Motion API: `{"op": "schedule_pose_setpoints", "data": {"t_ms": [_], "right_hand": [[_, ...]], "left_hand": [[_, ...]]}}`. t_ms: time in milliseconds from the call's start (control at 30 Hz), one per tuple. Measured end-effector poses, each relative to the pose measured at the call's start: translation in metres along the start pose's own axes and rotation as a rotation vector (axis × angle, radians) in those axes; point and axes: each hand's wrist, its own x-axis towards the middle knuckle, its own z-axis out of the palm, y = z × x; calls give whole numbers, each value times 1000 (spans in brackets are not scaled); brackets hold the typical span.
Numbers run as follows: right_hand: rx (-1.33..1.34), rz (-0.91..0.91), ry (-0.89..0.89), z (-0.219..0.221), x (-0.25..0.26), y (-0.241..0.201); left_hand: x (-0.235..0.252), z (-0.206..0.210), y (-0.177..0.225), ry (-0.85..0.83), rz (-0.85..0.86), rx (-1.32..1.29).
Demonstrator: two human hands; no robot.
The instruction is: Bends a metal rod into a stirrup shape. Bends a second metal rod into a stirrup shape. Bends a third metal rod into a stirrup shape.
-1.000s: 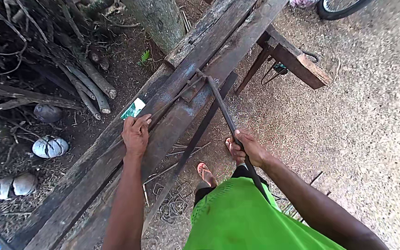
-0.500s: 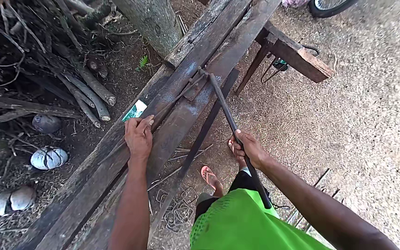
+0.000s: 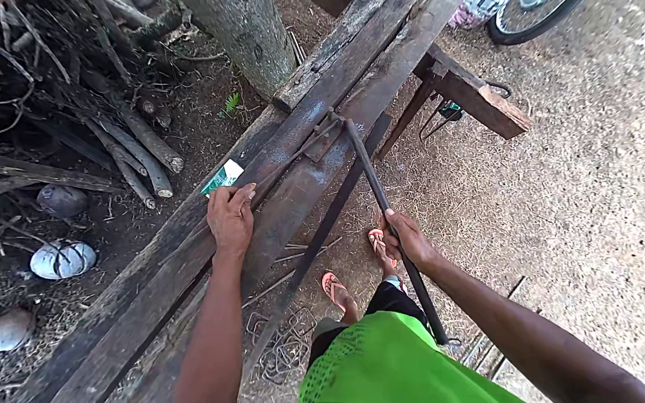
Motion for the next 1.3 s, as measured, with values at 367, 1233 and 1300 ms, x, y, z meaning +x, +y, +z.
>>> {"op": "schedule_pose_setpoints", "data": {"t_ms": [367, 1233, 1300], "right_hand": [[44, 4, 72, 23, 2, 14], [-345, 96, 279, -93, -116, 23], [-282, 80, 357, -95, -136, 22]], "left_hand": [[-1, 1, -4, 9, 23, -16], [-1, -6, 0, -40, 66, -32], [-6, -9, 6, -62, 88, -24]]}}
